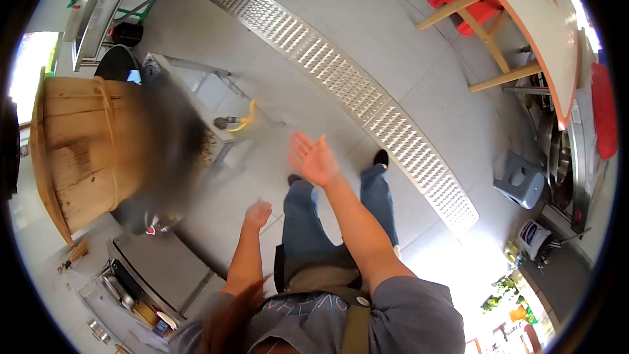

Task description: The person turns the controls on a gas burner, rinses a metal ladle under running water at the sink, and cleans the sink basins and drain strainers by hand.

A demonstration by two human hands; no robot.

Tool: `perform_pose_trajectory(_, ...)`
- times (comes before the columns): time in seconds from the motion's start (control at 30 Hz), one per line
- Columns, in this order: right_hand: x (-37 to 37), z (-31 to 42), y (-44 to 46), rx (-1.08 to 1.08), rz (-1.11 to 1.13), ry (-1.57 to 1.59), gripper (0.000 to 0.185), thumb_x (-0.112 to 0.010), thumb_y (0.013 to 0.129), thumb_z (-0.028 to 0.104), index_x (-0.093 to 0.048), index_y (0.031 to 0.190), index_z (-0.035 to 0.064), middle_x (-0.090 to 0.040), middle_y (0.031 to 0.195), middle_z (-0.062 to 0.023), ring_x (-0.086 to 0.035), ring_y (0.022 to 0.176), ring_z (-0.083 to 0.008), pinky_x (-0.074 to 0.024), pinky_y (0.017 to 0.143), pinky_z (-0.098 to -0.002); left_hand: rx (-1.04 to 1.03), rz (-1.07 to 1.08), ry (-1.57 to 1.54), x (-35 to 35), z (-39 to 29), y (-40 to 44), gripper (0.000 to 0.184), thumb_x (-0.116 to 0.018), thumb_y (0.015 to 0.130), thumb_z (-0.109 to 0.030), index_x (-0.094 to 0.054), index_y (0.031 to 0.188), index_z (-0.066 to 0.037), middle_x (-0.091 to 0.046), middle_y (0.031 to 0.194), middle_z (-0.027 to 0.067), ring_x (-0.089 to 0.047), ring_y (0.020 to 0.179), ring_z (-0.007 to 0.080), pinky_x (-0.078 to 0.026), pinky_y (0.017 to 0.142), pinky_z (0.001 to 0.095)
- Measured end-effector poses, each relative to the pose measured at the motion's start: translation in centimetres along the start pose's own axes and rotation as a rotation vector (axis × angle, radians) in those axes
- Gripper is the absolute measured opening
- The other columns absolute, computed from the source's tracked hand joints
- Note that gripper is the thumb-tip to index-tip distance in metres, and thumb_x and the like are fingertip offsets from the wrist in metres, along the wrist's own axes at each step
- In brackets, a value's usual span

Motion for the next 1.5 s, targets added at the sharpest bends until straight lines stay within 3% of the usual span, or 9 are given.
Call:
perform_pose_trajectory(0.3, -16.5, 25.5, -13.4, 0.289, 0.141, -0.205, 0.054, -0.029, 0.087, 0.041, -0.025, 0.126, 0.0025, -0.026, 0.131, -0.0068, -0.024, 0.121, -0.0180, -0.0246, 0.096, -0.0343, -0.347, 0.819, 0.234, -34.7, 1.8, -5.7, 0.041, -0.045, 0.086, -0.023, -0.038, 0.114, 0.006, -0.044, 0.116, 0.0147, -0.041, 0.110, 0.0240, -0.033, 0.094, 0.0313)
perform_pose_trajectory(0.43, -16.2, 28.8, -11.0, 0.320, 0.160, -0.071, 0.032, -0.043, 0.086, 0.028, -0.044, 0.104, 0.0016, -0.054, 0.080, -0.0040, -0.050, 0.071, -0.0109, -0.0413, 0.064, -0.0248, -0.294, 0.718, -0.017, -45.0, -5.7, -17.3, 0.026, -0.049, 0.083, -0.013, -0.046, 0.102, 0.005, -0.053, 0.101, 0.0127, -0.052, 0.095, 0.0196, -0.041, 0.084, 0.0271)
perform_pose_trajectory(0.5, -17.0, 28.7, -8.8, 0.288, -0.079, -0.275, 0.017, -0.044, 0.086, 0.023, -0.048, 0.082, 0.0065, -0.032, 0.049, 0.0039, -0.029, 0.043, -0.0066, -0.0291, 0.046, -0.0212, -0.440, 0.514, 0.138, -44.8, -8.3, -15.6, 0.016, -0.053, 0.081, -0.011, -0.050, 0.089, 0.002, -0.056, 0.087, 0.0107, -0.055, 0.079, 0.0166, -0.045, 0.071, 0.0248)
perform_pose_trajectory(0.73, -17.1, 31.3, -1.2, -0.137, -0.344, -0.621, 0.059, -0.029, 0.082, 0.057, -0.046, 0.053, 0.0077, -0.021, 0.035, 0.0035, -0.023, 0.032, -0.0102, -0.0208, 0.034, -0.0233, -0.411, 0.166, 0.139, -40.9, -16.7, -12.8, 0.035, -0.050, 0.082, -0.035, -0.048, 0.065, -0.004, -0.047, 0.053, 0.0059, -0.036, 0.033, 0.0123, -0.029, 0.033, 0.0248)
perform_pose_trajectory(0.83, -14.8, 37.0, 0.0, -0.160, -0.551, -1.339, 0.082, -0.013, 0.072, 0.072, -0.055, 0.063, 0.0014, -0.044, 0.043, -0.0014, -0.041, 0.036, -0.0127, -0.0298, 0.035, -0.0237, -0.323, 0.045, 0.203, -42.7, -22.0, -11.1, 0.045, -0.044, 0.082, -0.047, -0.046, 0.063, -0.006, -0.051, 0.059, 0.0080, -0.041, 0.037, 0.0158, -0.034, 0.038, 0.0263)
perform_pose_trajectory(1.03, -18.4, 39.1, -4.7, -0.543, -1.034, -1.683, 0.066, -0.036, 0.077, 0.060, -0.058, 0.087, -0.0014, -0.051, 0.082, -0.0104, -0.049, 0.069, -0.0209, -0.0419, 0.061, -0.0354, -0.376, 0.249, 0.660, -49.9, -33.0, -8.4, 0.050, -0.044, 0.079, -0.051, -0.052, 0.089, -0.002, -0.056, 0.091, 0.0106, -0.053, 0.082, 0.0193, -0.043, 0.067, 0.0328)
perform_pose_trajectory(1.37, -37.4, 54.7, 25.0, -0.820, -0.465, -2.345, 0.062, -0.043, 0.076, 0.056, -0.057, 0.097, -0.0004, -0.053, 0.103, -0.0228, -0.049, 0.101, -0.0323, -0.0413, 0.076, -0.0433, -0.746, -0.108, 0.684, -50.4, -48.9, 3.4, 0.029, -0.049, 0.079, -0.030, -0.051, 0.093, -0.004, -0.051, 0.076, 0.0065, -0.049, 0.068, 0.0178, -0.042, 0.059, 0.0341)
perform_pose_trajectory(1.43, -38.4, 59.0, 36.1, -0.396, -0.534, -2.403, 0.044, -0.045, 0.078, 0.049, -0.060, 0.096, 0.0132, -0.053, 0.106, -0.0178, -0.048, 0.102, -0.0315, -0.0385, 0.083, -0.0376, -0.393, -0.160, 0.392, -49.5, -49.6, 0.8, 0.042, -0.050, 0.079, -0.033, -0.044, 0.111, -0.006, -0.050, 0.102, 0.0100, -0.052, 0.085, 0.0216, -0.044, 0.070, 0.0371)
perform_pose_trajectory(1.5, -47.8, 58.3, 45.0, 0.190, -0.218, -2.576, 0.045, -0.049, 0.077, 0.040, -0.052, 0.108, 0.0076, -0.053, 0.107, -0.0141, -0.049, 0.100, -0.0310, -0.0393, 0.083, -0.0381, -0.326, -0.353, 0.220, -47.1, -48.4, 0.8, 0.024, -0.048, 0.077, -0.031, -0.050, 0.080, -0.008, -0.048, 0.071, 0.0064, -0.047, 0.062, 0.0176, -0.042, 0.054, 0.0358)
Point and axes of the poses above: each hand's wrist, its own y-axis towards the middle knuckle, its own x-axis out of the back of the hand, z = x × y, the point moved 2 cm from there along y, towards the middle knuckle
